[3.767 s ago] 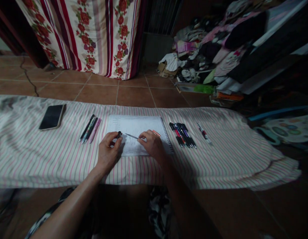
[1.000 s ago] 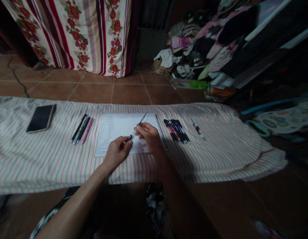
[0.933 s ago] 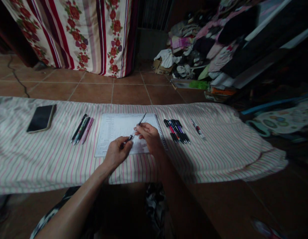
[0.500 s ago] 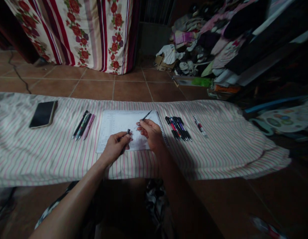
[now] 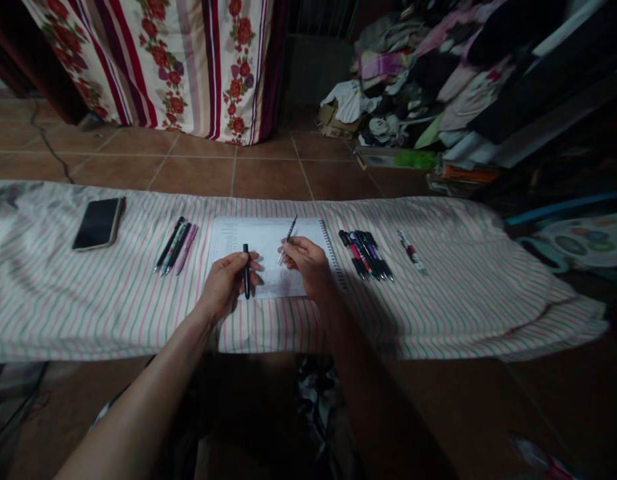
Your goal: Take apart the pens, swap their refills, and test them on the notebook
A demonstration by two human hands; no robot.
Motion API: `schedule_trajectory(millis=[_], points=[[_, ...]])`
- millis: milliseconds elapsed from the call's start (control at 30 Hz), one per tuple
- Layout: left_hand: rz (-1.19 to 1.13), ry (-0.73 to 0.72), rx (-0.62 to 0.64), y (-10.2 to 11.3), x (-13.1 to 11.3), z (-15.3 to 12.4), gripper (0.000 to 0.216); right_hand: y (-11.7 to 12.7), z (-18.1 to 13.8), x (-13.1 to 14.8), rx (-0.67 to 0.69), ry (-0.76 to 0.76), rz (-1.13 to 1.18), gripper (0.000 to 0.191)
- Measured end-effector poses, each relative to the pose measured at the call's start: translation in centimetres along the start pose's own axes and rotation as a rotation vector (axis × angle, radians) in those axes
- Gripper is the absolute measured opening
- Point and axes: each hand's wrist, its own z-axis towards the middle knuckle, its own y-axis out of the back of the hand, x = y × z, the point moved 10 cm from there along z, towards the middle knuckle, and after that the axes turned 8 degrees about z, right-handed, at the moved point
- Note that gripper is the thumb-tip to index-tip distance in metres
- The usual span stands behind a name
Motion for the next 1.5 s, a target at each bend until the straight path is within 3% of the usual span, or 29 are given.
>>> schedule_trajectory(millis=[167,367,500,633,900,1500], points=[[0.122,-0.086,-0.022,0.1,-0.9,-0.4,0.031,0.0,0.0,0.2,0.011,0.029,-0.097,0.026],[0.638,-0.374,-0.26,2.2,-3.4,-1.1,0.031,-0.2,0.3,0.4,0.074,0.119,-0.27,0.026],[0.993,-0.571,-0.275,1.8,-4.8,-1.8,0.031,-0.2,0.2,0.6,0.119,0.102,-0.196,0.028],[1.219,-0.738,-0.301,1.4,-5.7,-2.4,0.03,0.0,0.0,1.1,0.112,0.09,-0.086,0.017],[1.268,-0.793,-0.327,2.4,-5.8,-2.4,0.032,0.1,-0.1,1.4,0.106,0.083,-0.029,0.018],[1.342,-0.803,-0.32,2.0,-5.4,-2.2,0.03,-0.7,-0.7,1.5,0.165,0.096,-0.224,0.019]])
